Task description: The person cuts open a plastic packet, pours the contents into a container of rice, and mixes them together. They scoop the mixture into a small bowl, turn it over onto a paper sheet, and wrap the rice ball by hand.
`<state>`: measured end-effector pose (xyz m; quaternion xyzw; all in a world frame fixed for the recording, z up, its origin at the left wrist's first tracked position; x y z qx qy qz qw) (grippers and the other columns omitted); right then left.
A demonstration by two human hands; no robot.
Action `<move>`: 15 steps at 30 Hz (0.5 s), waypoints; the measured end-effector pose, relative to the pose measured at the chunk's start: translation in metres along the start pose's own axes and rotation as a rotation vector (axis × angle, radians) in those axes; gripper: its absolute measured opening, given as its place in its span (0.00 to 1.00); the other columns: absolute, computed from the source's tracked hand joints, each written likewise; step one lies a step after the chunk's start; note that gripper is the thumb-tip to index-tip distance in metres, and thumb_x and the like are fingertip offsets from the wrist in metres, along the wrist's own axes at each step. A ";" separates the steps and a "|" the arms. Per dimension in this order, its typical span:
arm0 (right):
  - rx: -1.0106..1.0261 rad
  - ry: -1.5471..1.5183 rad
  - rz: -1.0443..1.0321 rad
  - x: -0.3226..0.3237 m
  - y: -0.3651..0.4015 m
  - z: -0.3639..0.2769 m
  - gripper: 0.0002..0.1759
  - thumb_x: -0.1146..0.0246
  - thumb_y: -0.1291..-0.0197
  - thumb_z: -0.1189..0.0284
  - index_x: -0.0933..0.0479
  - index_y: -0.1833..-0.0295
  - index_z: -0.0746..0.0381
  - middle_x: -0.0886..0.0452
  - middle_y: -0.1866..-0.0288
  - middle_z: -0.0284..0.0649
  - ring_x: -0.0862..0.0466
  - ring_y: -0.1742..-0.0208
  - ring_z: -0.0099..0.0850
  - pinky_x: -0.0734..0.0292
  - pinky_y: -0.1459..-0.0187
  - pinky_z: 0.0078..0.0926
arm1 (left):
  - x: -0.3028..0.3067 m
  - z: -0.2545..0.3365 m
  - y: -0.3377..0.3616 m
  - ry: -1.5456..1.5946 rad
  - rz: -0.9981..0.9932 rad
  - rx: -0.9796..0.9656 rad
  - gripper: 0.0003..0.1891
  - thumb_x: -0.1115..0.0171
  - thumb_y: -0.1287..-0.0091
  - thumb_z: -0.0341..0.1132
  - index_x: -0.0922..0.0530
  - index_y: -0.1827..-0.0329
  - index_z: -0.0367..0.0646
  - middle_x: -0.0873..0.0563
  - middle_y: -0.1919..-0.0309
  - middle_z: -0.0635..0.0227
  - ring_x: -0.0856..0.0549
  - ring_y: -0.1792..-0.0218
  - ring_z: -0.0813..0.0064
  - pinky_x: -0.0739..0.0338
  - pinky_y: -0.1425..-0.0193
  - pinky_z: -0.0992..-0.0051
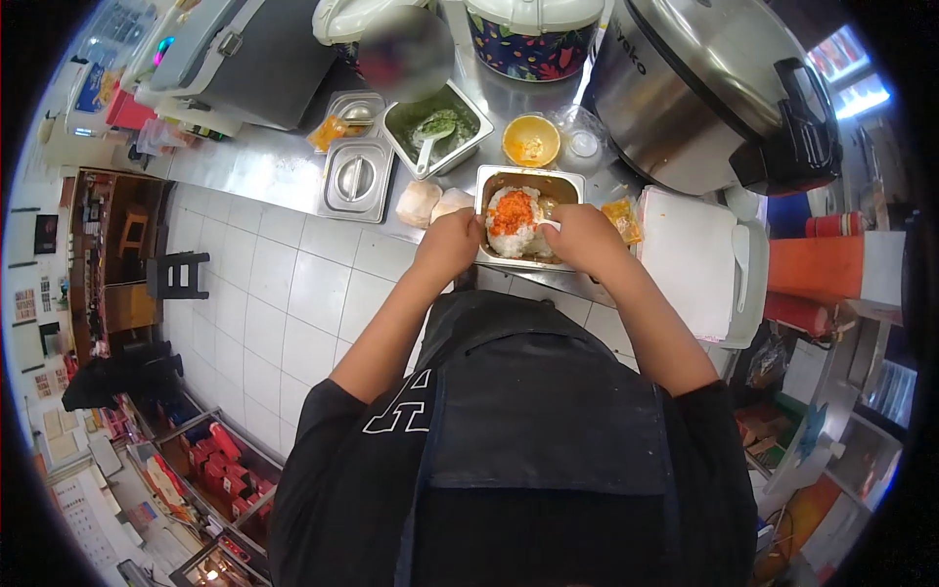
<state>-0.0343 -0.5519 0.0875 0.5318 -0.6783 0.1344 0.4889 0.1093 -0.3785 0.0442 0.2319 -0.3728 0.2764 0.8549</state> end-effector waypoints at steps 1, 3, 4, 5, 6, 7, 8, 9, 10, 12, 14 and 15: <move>-0.005 0.062 -0.052 0.001 -0.004 -0.003 0.17 0.35 0.32 0.60 0.16 0.57 0.65 0.13 0.58 0.56 0.12 0.53 0.53 0.18 0.48 0.51 | 0.000 -0.002 -0.002 0.010 -0.036 0.027 0.16 0.47 0.22 0.40 0.16 0.58 0.36 0.13 0.73 0.48 0.11 0.69 0.49 0.20 0.60 0.54; -0.018 0.162 -0.071 0.008 -0.005 -0.009 0.15 0.35 0.32 0.62 0.16 0.56 0.65 0.13 0.57 0.55 0.12 0.53 0.53 0.18 0.49 0.51 | 0.004 -0.006 -0.004 0.068 -0.102 0.017 0.18 0.46 0.22 0.42 0.15 0.59 0.35 0.13 0.66 0.42 0.12 0.62 0.42 0.20 0.54 0.49; -0.026 0.199 -0.041 0.018 0.003 -0.013 0.15 0.36 0.32 0.63 0.16 0.56 0.65 0.12 0.56 0.54 0.12 0.53 0.52 0.18 0.49 0.50 | 0.008 -0.005 -0.005 0.097 -0.139 0.011 0.19 0.46 0.23 0.43 0.15 0.60 0.35 0.13 0.63 0.40 0.13 0.58 0.38 0.20 0.51 0.46; -0.035 0.238 -0.011 0.029 0.010 -0.017 0.14 0.36 0.32 0.64 0.15 0.55 0.65 0.12 0.56 0.54 0.12 0.53 0.52 0.18 0.49 0.50 | 0.013 -0.006 -0.007 0.089 -0.182 0.028 0.19 0.45 0.24 0.43 0.13 0.60 0.36 0.12 0.63 0.40 0.12 0.58 0.40 0.20 0.50 0.48; -0.016 0.276 0.014 0.038 0.018 -0.025 0.13 0.37 0.30 0.65 0.16 0.54 0.64 0.13 0.58 0.53 0.12 0.54 0.52 0.18 0.50 0.50 | 0.017 -0.008 -0.009 0.090 -0.191 0.006 0.19 0.44 0.23 0.43 0.13 0.60 0.36 0.11 0.66 0.45 0.12 0.62 0.46 0.19 0.53 0.52; 0.000 0.317 0.038 0.047 0.026 -0.032 0.12 0.39 0.29 0.66 0.16 0.53 0.63 0.13 0.59 0.52 0.12 0.55 0.52 0.18 0.50 0.50 | 0.020 -0.010 -0.013 0.093 -0.201 -0.018 0.19 0.44 0.23 0.44 0.13 0.60 0.36 0.11 0.70 0.50 0.11 0.66 0.52 0.19 0.56 0.56; 0.013 0.356 0.060 0.051 0.033 -0.040 0.11 0.40 0.28 0.67 0.17 0.52 0.62 0.13 0.61 0.51 0.12 0.55 0.52 0.19 0.50 0.50 | 0.021 -0.012 -0.017 0.097 -0.215 -0.043 0.19 0.44 0.22 0.44 0.13 0.60 0.36 0.10 0.73 0.55 0.10 0.70 0.58 0.19 0.59 0.60; -0.002 0.393 0.042 0.048 0.037 -0.048 0.10 0.40 0.29 0.68 0.17 0.53 0.61 0.13 0.61 0.50 0.12 0.56 0.51 0.18 0.51 0.50 | 0.020 -0.014 -0.024 0.118 -0.255 -0.087 0.20 0.44 0.22 0.44 0.13 0.62 0.36 0.10 0.73 0.58 0.11 0.73 0.62 0.19 0.63 0.62; -0.019 0.429 0.024 0.041 0.039 -0.056 0.09 0.40 0.30 0.70 0.17 0.53 0.61 0.13 0.61 0.49 0.11 0.56 0.50 0.18 0.52 0.50 | 0.020 -0.015 -0.031 0.123 -0.291 -0.088 0.20 0.44 0.22 0.44 0.13 0.63 0.35 0.10 0.74 0.58 0.11 0.75 0.62 0.18 0.64 0.62; -0.021 0.518 -0.035 0.019 0.031 -0.066 0.09 0.40 0.34 0.72 0.16 0.53 0.60 0.12 0.62 0.48 0.11 0.57 0.47 0.17 0.54 0.49 | 0.013 -0.016 -0.041 0.129 -0.374 -0.088 0.21 0.44 0.22 0.44 0.14 0.64 0.35 0.10 0.74 0.58 0.12 0.77 0.63 0.18 0.66 0.62; 0.002 0.615 -0.115 -0.021 0.019 -0.064 0.11 0.40 0.38 0.74 0.16 0.52 0.60 0.12 0.62 0.47 0.10 0.58 0.45 0.15 0.56 0.47 | 0.003 -0.019 -0.052 0.091 -0.416 -0.129 0.21 0.44 0.22 0.43 0.15 0.65 0.34 0.10 0.75 0.59 0.13 0.79 0.65 0.18 0.67 0.62; 0.003 0.656 -0.090 -0.028 0.016 -0.059 0.11 0.40 0.37 0.74 0.16 0.52 0.59 0.12 0.64 0.45 0.09 0.59 0.43 0.16 0.58 0.47 | -0.001 -0.021 -0.056 0.070 -0.436 -0.149 0.21 0.45 0.22 0.43 0.15 0.66 0.34 0.10 0.75 0.59 0.13 0.81 0.66 0.18 0.68 0.62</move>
Point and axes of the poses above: each hand's wrist, its own y-axis away from the middle knuckle, its own x-axis out of the back of the hand, z = x × y, the point moved 6 cm from there along -y, towards the middle knuckle
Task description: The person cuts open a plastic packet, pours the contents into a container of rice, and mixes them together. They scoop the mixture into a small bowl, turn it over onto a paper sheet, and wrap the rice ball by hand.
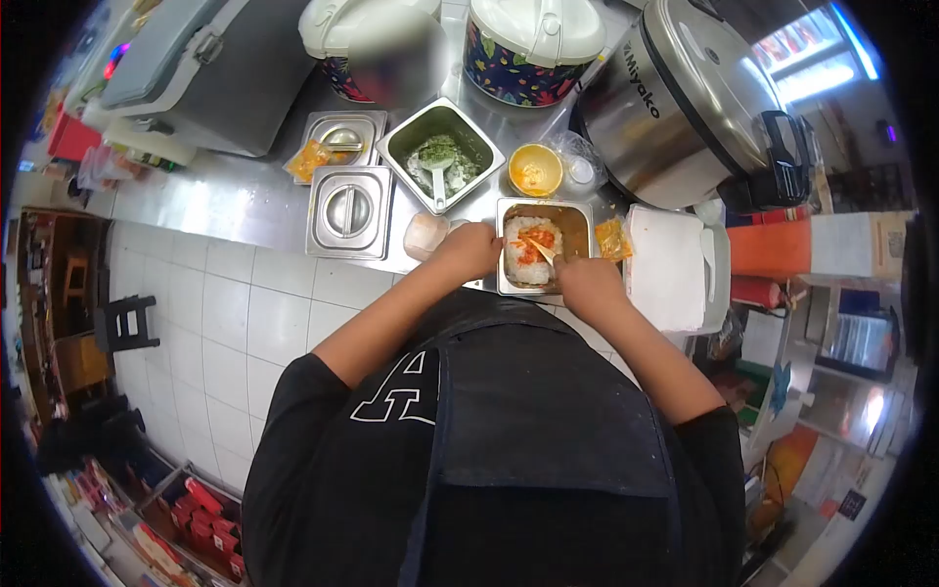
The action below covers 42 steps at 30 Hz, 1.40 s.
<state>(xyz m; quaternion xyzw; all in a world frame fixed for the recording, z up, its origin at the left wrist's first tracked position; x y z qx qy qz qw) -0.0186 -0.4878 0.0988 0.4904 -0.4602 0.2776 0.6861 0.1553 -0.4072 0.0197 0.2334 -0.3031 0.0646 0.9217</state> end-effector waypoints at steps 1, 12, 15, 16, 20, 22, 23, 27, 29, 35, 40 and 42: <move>-0.036 -0.027 -0.014 0.012 0.002 0.003 0.11 0.40 0.37 0.74 0.16 0.53 0.59 0.12 0.64 0.44 0.09 0.59 0.43 0.16 0.58 0.47 | -0.001 -0.001 -0.003 0.005 -0.032 -0.010 0.21 0.45 0.21 0.43 0.16 0.66 0.34 0.10 0.76 0.60 0.13 0.81 0.66 0.17 0.68 0.62; -0.316 -0.139 -0.090 0.041 0.009 0.006 0.10 0.40 0.34 0.70 0.14 0.56 0.60 0.12 0.64 0.51 0.10 0.60 0.48 0.17 0.57 0.49 | 0.011 0.009 -0.010 -0.154 -0.224 -0.118 0.22 0.47 0.22 0.41 0.14 0.68 0.34 0.09 0.75 0.59 0.10 0.75 0.60 0.15 0.58 0.58; -0.393 -0.142 0.022 0.037 0.004 0.018 0.13 0.40 0.30 0.64 0.15 0.58 0.61 0.13 0.67 0.52 0.12 0.64 0.50 0.18 0.60 0.51 | 0.004 0.006 -0.012 -0.047 -0.374 -0.025 0.22 0.50 0.19 0.40 0.16 0.63 0.31 0.09 0.72 0.56 0.08 0.73 0.61 0.12 0.63 0.60; -0.368 -0.127 -0.009 0.001 -0.008 0.020 0.12 0.40 0.30 0.65 0.15 0.58 0.61 0.13 0.68 0.52 0.12 0.64 0.51 0.18 0.60 0.51 | 0.006 0.008 -0.010 0.076 -0.430 0.040 0.22 0.51 0.18 0.40 0.16 0.60 0.30 0.09 0.71 0.56 0.08 0.73 0.61 0.12 0.66 0.61; -0.260 -0.229 -0.032 0.034 -0.001 -0.002 0.11 0.43 0.32 0.70 0.17 0.53 0.61 0.14 0.70 0.51 0.12 0.65 0.51 0.18 0.61 0.52 | -0.014 -0.007 -0.019 0.530 -0.528 0.151 0.19 0.51 0.18 0.35 0.21 0.56 0.23 0.10 0.63 0.44 0.07 0.74 0.62 0.12 0.78 0.65; -0.222 -0.224 -0.029 0.041 0.011 -0.017 0.12 0.43 0.32 0.71 0.17 0.50 0.61 0.13 0.68 0.49 0.11 0.65 0.49 0.17 0.62 0.50 | -0.013 -0.006 -0.015 0.623 -0.435 0.180 0.16 0.51 0.19 0.33 0.28 0.48 0.21 0.11 0.66 0.41 0.08 0.75 0.59 0.12 0.77 0.65; -0.206 -0.184 -0.049 0.041 0.015 -0.027 0.13 0.42 0.32 0.71 0.16 0.49 0.62 0.12 0.67 0.48 0.10 0.65 0.47 0.16 0.63 0.48 | -0.009 -0.004 -0.015 0.667 -0.385 0.190 0.16 0.51 0.19 0.32 0.32 0.44 0.20 0.12 0.68 0.40 0.08 0.75 0.58 0.12 0.77 0.66; -0.043 0.014 -0.063 0.008 0.018 -0.057 0.15 0.43 0.32 0.73 0.17 0.44 0.61 0.12 0.66 0.44 0.10 0.66 0.42 0.17 0.67 0.45 | -0.011 -0.002 -0.016 0.488 -0.391 0.143 0.18 0.51 0.20 0.32 0.38 0.41 0.20 0.13 0.69 0.39 0.09 0.78 0.57 0.13 0.78 0.64; -0.080 -0.012 -0.086 0.006 0.015 -0.033 0.15 0.43 0.33 0.73 0.17 0.45 0.61 0.12 0.66 0.44 0.10 0.66 0.43 0.17 0.66 0.44 | -0.019 -0.008 -0.018 0.481 -0.427 0.113 0.15 0.55 0.17 0.32 0.41 0.41 0.25 0.15 0.67 0.40 0.09 0.76 0.56 0.11 0.77 0.64; -0.144 -0.132 -0.117 0.055 0.022 -0.038 0.12 0.41 0.34 0.72 0.16 0.49 0.59 0.12 0.66 0.46 0.10 0.65 0.45 0.17 0.63 0.47 | -0.020 -0.004 -0.020 0.642 -0.484 0.172 0.15 0.57 0.16 0.33 0.42 0.38 0.29 0.15 0.64 0.40 0.09 0.75 0.54 0.10 0.76 0.63; -0.366 -0.155 -0.041 0.013 0.026 -0.004 0.13 0.41 0.30 0.65 0.14 0.60 0.59 0.12 0.69 0.51 0.11 0.67 0.49 0.17 0.63 0.50 | -0.030 -0.003 -0.015 0.628 -0.574 0.245 0.20 0.58 0.16 0.32 0.48 0.28 0.32 0.15 0.62 0.39 0.08 0.73 0.53 0.08 0.73 0.62; -0.492 -0.147 -0.061 0.045 0.030 0.012 0.10 0.41 0.34 0.71 0.14 0.59 0.61 0.11 0.67 0.51 0.10 0.63 0.48 0.15 0.59 0.48 | -0.030 0.001 -0.012 0.704 -0.577 0.234 0.21 0.59 0.16 0.32 0.49 0.27 0.33 0.14 0.62 0.40 0.08 0.72 0.53 0.08 0.72 0.62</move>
Point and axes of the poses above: each hand's wrist, its own y-axis away from the middle knuckle, its own x-axis out of the back of the hand, z = x × y, the point moved 6 cm from there along -y, towards the middle knuckle
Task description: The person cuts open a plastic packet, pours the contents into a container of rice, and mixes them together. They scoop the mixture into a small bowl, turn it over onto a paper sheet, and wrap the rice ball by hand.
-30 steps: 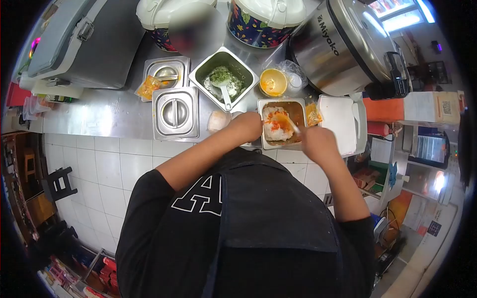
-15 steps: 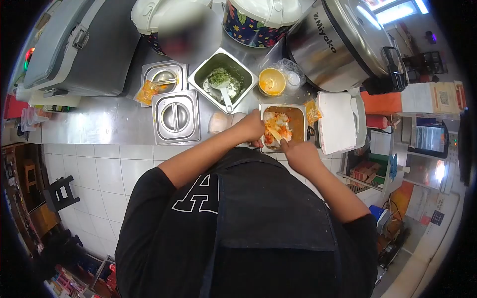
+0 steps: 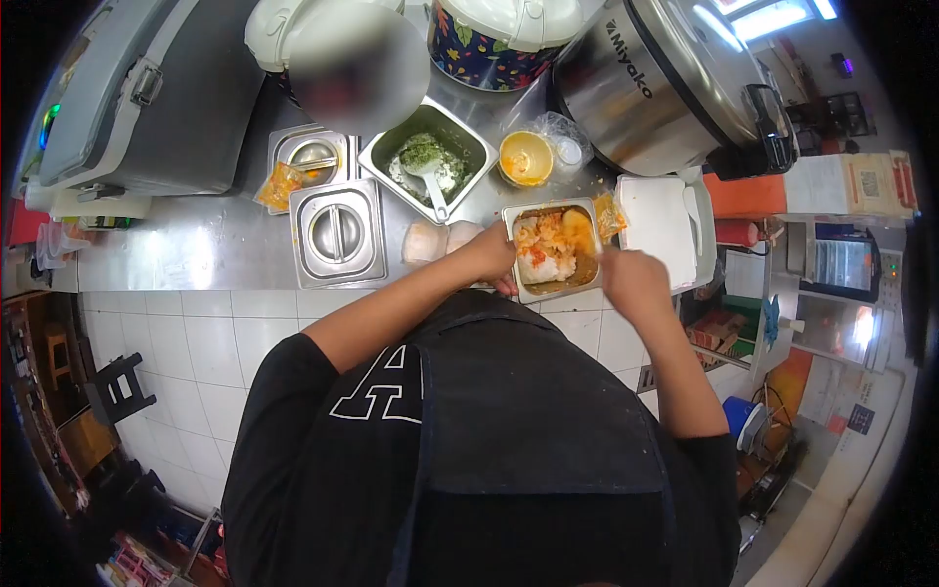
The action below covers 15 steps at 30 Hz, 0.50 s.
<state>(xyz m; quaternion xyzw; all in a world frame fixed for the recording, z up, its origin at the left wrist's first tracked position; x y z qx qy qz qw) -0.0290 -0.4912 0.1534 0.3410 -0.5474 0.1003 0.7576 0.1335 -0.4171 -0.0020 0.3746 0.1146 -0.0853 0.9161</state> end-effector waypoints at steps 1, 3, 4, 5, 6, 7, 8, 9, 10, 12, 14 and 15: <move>-0.068 0.000 -0.006 0.005 0.000 0.005 0.10 0.41 0.36 0.74 0.14 0.58 0.62 0.11 0.65 0.50 0.09 0.60 0.48 0.15 0.58 0.48 | -0.002 -0.002 0.001 0.030 -0.012 -0.009 0.21 0.59 0.16 0.32 0.49 0.26 0.33 0.14 0.62 0.40 0.08 0.71 0.53 0.08 0.71 0.62; 0.007 0.016 -0.035 -0.036 -0.004 0.001 0.12 0.42 0.32 0.69 0.14 0.58 0.60 0.12 0.67 0.51 0.10 0.62 0.49 0.16 0.59 0.50 | -0.011 -0.006 -0.003 0.079 -0.044 -0.053 0.22 0.60 0.16 0.32 0.50 0.25 0.34 0.14 0.61 0.40 0.07 0.70 0.54 0.07 0.70 0.63; 0.047 0.030 -0.044 -0.060 -0.009 -0.002 0.13 0.42 0.30 0.66 0.14 0.58 0.59 0.12 0.68 0.51 0.10 0.63 0.50 0.17 0.60 0.51 | -0.014 -0.005 -0.006 0.107 -0.057 -0.082 0.22 0.61 0.15 0.32 0.51 0.24 0.34 0.14 0.60 0.41 0.07 0.69 0.54 0.07 0.69 0.63; 0.095 0.048 -0.048 -0.069 -0.015 -0.005 0.14 0.43 0.27 0.63 0.13 0.58 0.58 0.13 0.69 0.51 0.11 0.64 0.50 0.17 0.61 0.52 | -0.014 -0.002 -0.005 0.125 -0.048 -0.077 0.22 0.61 0.15 0.33 0.51 0.24 0.36 0.14 0.59 0.41 0.07 0.68 0.55 0.07 0.68 0.64; 0.109 -0.046 -0.036 -0.050 -0.011 -0.010 0.14 0.42 0.27 0.63 0.13 0.56 0.57 0.14 0.71 0.51 0.11 0.65 0.50 0.17 0.62 0.51 | -0.013 -0.001 0.000 0.142 -0.036 -0.069 0.23 0.61 0.15 0.33 0.51 0.23 0.37 0.14 0.59 0.41 0.07 0.68 0.55 0.07 0.68 0.64; 0.123 -0.074 -0.024 -0.031 0.000 -0.014 0.13 0.42 0.27 0.63 0.13 0.56 0.57 0.14 0.71 0.50 0.11 0.65 0.50 0.18 0.62 0.51 | -0.014 -0.003 0.004 0.161 -0.028 -0.054 0.23 0.61 0.15 0.33 0.51 0.22 0.39 0.14 0.58 0.41 0.07 0.68 0.55 0.07 0.68 0.64; 0.137 -0.100 -0.010 -0.012 0.010 -0.018 0.13 0.41 0.28 0.63 0.13 0.56 0.57 0.14 0.71 0.50 0.11 0.65 0.50 0.18 0.62 0.51 | -0.014 -0.003 0.006 0.179 -0.040 -0.061 0.23 0.61 0.15 0.33 0.51 0.21 0.40 0.14 0.57 0.42 0.07 0.67 0.56 0.07 0.68 0.65; 0.152 -0.127 0.003 -0.004 0.016 -0.021 0.13 0.41 0.28 0.63 0.13 0.56 0.57 0.14 0.71 0.50 0.11 0.65 0.51 0.18 0.62 0.52 | -0.014 -0.004 0.007 0.197 -0.053 -0.068 0.23 0.61 0.15 0.33 0.51 0.21 0.41 0.14 0.57 0.42 0.07 0.67 0.57 0.07 0.68 0.66; 0.172 -0.099 -0.007 -0.012 0.017 -0.025 0.13 0.41 0.27 0.63 0.14 0.56 0.56 0.13 0.71 0.49 0.11 0.65 0.50 0.18 0.62 0.52 | -0.014 -0.005 0.008 0.212 -0.066 -0.075 0.24 0.61 0.15 0.34 0.51 0.20 0.43 0.13 0.56 0.42 0.07 0.67 0.57 0.07 0.67 0.66; 0.204 -0.050 -0.030 -0.044 0.017 -0.033 0.13 0.41 0.27 0.62 0.14 0.57 0.56 0.13 0.71 0.49 0.11 0.66 0.50 0.18 0.63 0.52 | -0.015 -0.010 -0.001 0.191 -0.092 -0.071 0.24 0.61 0.14 0.34 0.52 0.20 0.44 0.13 0.56 0.43 0.07 0.67 0.58 0.07 0.67 0.67; 0.166 -0.021 -0.045 -0.061 0.008 -0.019 0.13 0.41 0.27 0.62 0.14 0.57 0.56 0.12 0.70 0.48 0.11 0.66 0.49 0.18 0.64 0.51 | -0.020 -0.012 0.000 0.176 -0.095 -0.060 0.24 0.61 0.14 0.34 0.52 0.19 0.45 0.13 0.56 0.44 0.07 0.66 0.59 0.07 0.67 0.67; 0.154 0.000 -0.044 -0.061 -0.003 -0.013 0.14 0.41 0.27 0.62 0.14 0.57 0.56 0.12 0.69 0.48 0.11 0.66 0.48 0.18 0.64 0.50 | -0.020 -0.007 0.006 0.171 -0.076 -0.057 0.24 0.61 0.14 0.34 0.52 0.19 0.45 0.13 0.56 0.45 0.07 0.66 0.59 0.07 0.67 0.67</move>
Point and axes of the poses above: each hand's wrist, its own y-axis away from the middle knuckle, its own x-axis out of the back of the hand, z = x × y, the point moved 6 cm from there along -y, towards the middle knuckle
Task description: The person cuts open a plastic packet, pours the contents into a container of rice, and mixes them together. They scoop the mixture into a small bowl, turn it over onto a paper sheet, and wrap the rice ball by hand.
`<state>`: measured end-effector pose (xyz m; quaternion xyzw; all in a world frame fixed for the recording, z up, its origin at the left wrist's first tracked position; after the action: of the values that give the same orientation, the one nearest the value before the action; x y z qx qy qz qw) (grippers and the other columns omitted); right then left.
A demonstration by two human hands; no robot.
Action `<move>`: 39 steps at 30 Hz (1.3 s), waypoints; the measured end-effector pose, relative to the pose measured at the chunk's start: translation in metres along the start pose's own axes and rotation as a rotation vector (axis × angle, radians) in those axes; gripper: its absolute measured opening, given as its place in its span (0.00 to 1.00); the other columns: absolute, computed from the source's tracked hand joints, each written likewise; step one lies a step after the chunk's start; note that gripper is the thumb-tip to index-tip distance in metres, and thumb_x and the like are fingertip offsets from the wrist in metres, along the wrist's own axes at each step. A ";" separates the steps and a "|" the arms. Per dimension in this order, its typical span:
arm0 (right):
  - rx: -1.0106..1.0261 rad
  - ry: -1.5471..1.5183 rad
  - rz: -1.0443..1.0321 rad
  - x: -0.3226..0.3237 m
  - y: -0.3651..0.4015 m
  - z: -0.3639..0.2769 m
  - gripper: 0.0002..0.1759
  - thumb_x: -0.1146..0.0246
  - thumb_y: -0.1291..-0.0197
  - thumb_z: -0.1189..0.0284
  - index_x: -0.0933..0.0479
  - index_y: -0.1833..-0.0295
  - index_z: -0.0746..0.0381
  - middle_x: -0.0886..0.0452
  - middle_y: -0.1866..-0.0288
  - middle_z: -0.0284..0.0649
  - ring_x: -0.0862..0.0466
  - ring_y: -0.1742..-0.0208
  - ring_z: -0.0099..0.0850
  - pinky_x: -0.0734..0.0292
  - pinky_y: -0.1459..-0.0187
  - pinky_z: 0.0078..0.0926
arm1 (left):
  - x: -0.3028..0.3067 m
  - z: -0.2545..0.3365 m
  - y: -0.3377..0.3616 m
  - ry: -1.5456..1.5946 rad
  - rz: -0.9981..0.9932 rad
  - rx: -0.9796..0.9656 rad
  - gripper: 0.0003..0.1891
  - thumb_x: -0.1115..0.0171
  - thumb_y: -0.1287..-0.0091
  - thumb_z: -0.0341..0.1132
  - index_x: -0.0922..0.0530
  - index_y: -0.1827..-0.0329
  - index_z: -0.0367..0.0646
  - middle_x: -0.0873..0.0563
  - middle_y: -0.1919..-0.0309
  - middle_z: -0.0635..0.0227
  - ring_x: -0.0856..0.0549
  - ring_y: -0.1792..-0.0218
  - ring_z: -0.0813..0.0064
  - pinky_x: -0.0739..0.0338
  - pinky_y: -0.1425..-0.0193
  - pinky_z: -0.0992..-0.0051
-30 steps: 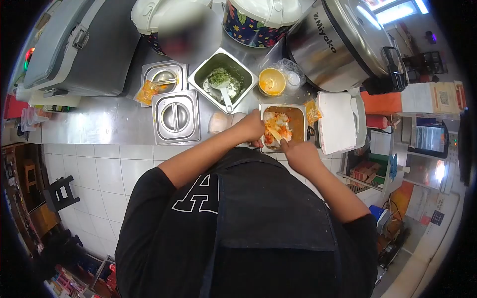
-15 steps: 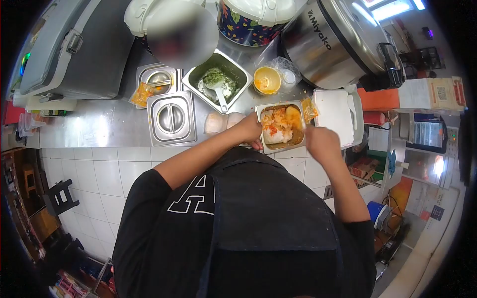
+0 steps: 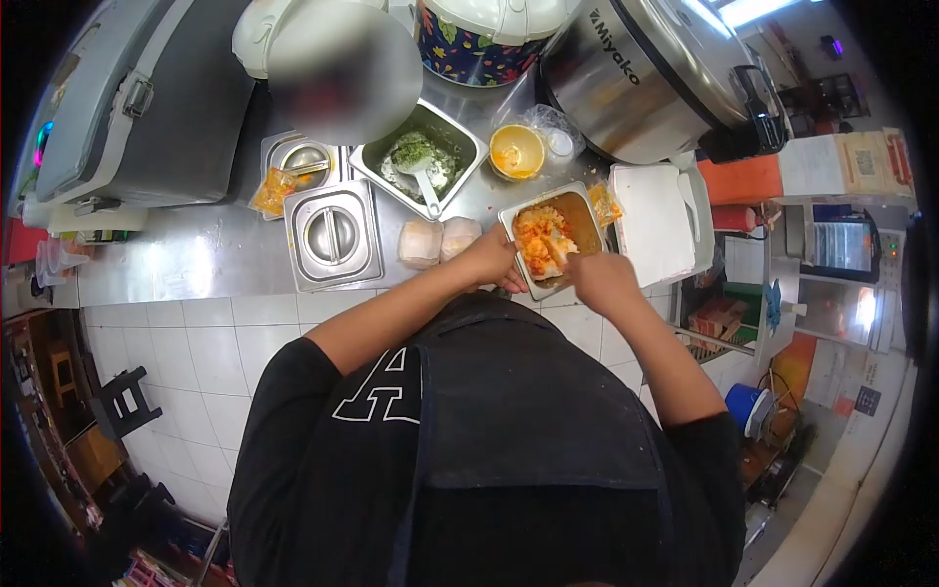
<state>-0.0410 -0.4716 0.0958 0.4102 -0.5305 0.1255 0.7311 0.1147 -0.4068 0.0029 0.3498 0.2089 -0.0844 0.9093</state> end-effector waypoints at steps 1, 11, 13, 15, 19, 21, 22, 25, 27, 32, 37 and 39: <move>-0.056 0.054 -0.018 0.017 0.000 0.002 0.14 0.41 0.28 0.62 0.13 0.57 0.57 0.11 0.68 0.47 0.10 0.65 0.46 0.17 0.64 0.48 | 0.000 0.001 0.004 -0.006 0.018 0.008 0.24 0.61 0.14 0.34 0.52 0.19 0.45 0.13 0.56 0.45 0.07 0.66 0.60 0.07 0.67 0.68; -0.020 -0.090 0.047 0.059 0.014 -0.003 0.12 0.39 0.30 0.62 0.15 0.58 0.58 0.13 0.70 0.49 0.11 0.64 0.50 0.18 0.61 0.50 | -0.004 -0.013 0.010 0.127 0.004 -0.010 0.21 0.58 0.15 0.33 0.46 0.24 0.39 0.14 0.51 0.45 0.07 0.60 0.57 0.07 0.62 0.68; 0.004 -0.128 0.036 0.058 0.020 -0.017 0.13 0.39 0.29 0.61 0.15 0.57 0.57 0.13 0.70 0.49 0.11 0.64 0.52 0.18 0.60 0.51 | -0.006 -0.018 0.005 0.196 -0.056 0.004 0.19 0.57 0.15 0.33 0.42 0.26 0.39 0.14 0.49 0.45 0.07 0.57 0.57 0.07 0.60 0.66; 0.053 -0.098 -0.004 0.028 0.018 -0.032 0.14 0.40 0.28 0.60 0.15 0.57 0.57 0.13 0.70 0.49 0.12 0.64 0.52 0.18 0.60 0.52 | -0.008 -0.024 0.003 0.226 -0.099 0.026 0.18 0.55 0.15 0.34 0.38 0.27 0.39 0.15 0.47 0.46 0.07 0.56 0.57 0.07 0.59 0.65; -0.055 -0.029 -0.008 0.032 0.003 -0.015 0.13 0.40 0.30 0.64 0.12 0.60 0.58 0.11 0.66 0.49 0.09 0.63 0.49 0.15 0.58 0.48 | -0.009 -0.029 0.002 0.248 -0.104 0.055 0.18 0.51 0.16 0.38 0.34 0.30 0.38 0.14 0.46 0.47 0.08 0.59 0.60 0.08 0.57 0.63; -0.138 -0.050 0.030 0.061 0.010 -0.009 0.14 0.40 0.30 0.64 0.12 0.61 0.59 0.10 0.65 0.48 0.09 0.61 0.48 0.15 0.58 0.48 | -0.006 -0.036 0.002 0.273 -0.122 0.122 0.20 0.49 0.16 0.40 0.35 0.29 0.38 0.15 0.46 0.47 0.10 0.62 0.61 0.08 0.58 0.63; -0.171 -0.040 0.032 0.055 0.008 0.000 0.15 0.41 0.30 0.64 0.12 0.61 0.59 0.10 0.65 0.48 0.09 0.61 0.47 0.15 0.58 0.48 | 0.001 -0.036 -0.001 0.286 -0.148 0.172 0.21 0.49 0.16 0.42 0.37 0.29 0.38 0.16 0.46 0.48 0.10 0.63 0.62 0.08 0.60 0.63; -0.274 -0.035 -0.011 0.006 -0.007 0.028 0.16 0.41 0.29 0.62 0.12 0.59 0.58 0.11 0.64 0.49 0.10 0.59 0.48 0.15 0.56 0.49 | 0.005 -0.008 0.020 0.102 -0.006 0.169 0.24 0.49 0.16 0.45 0.43 0.27 0.40 0.19 0.45 0.48 0.12 0.66 0.62 0.08 0.65 0.63; -0.251 -0.166 0.047 0.011 -0.004 0.025 0.15 0.41 0.28 0.61 0.12 0.58 0.57 0.11 0.63 0.49 0.10 0.59 0.50 0.16 0.54 0.50 | 0.009 0.007 0.019 0.009 0.169 0.112 0.25 0.52 0.15 0.45 0.49 0.26 0.44 0.24 0.44 0.46 0.12 0.69 0.60 0.10 0.72 0.64; -0.135 -0.293 0.102 0.031 0.017 -0.006 0.14 0.41 0.28 0.59 0.13 0.56 0.55 0.11 0.62 0.48 0.11 0.58 0.50 0.17 0.53 0.51 | 0.016 0.004 0.000 0.059 0.138 0.026 0.23 0.53 0.15 0.40 0.47 0.26 0.40 0.21 0.45 0.43 0.09 0.70 0.58 0.10 0.73 0.68; -0.077 -0.083 0.031 0.017 0.015 -0.026 0.15 0.40 0.30 0.62 0.12 0.62 0.60 0.12 0.67 0.51 0.09 0.63 0.47 0.16 0.60 0.47 | 0.001 -0.010 -0.002 0.159 0.046 0.057 0.20 0.54 0.14 0.39 0.42 0.26 0.40 0.20 0.41 0.47 0.07 0.59 0.57 0.08 0.64 0.65; -0.169 -0.080 0.066 0.041 0.021 -0.012 0.15 0.39 0.31 0.62 0.12 0.62 0.59 0.11 0.66 0.51 0.09 0.63 0.47 0.16 0.60 0.46 | -0.003 -0.010 0.003 0.183 0.027 0.064 0.20 0.55 0.14 0.39 0.41 0.27 0.40 0.20 0.40 0.48 0.08 0.54 0.56 0.07 0.59 0.63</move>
<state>-0.0299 -0.4601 0.1402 0.3337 -0.5814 0.0879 0.7368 0.1094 -0.3984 -0.0006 0.3877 0.2835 -0.0466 0.8759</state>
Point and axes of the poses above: each hand's wrist, its own y-axis away from the middle knuckle, its own x-axis out of the back of the hand, z = x × y, the point moved 6 cm from there along -y, towards the middle knuckle
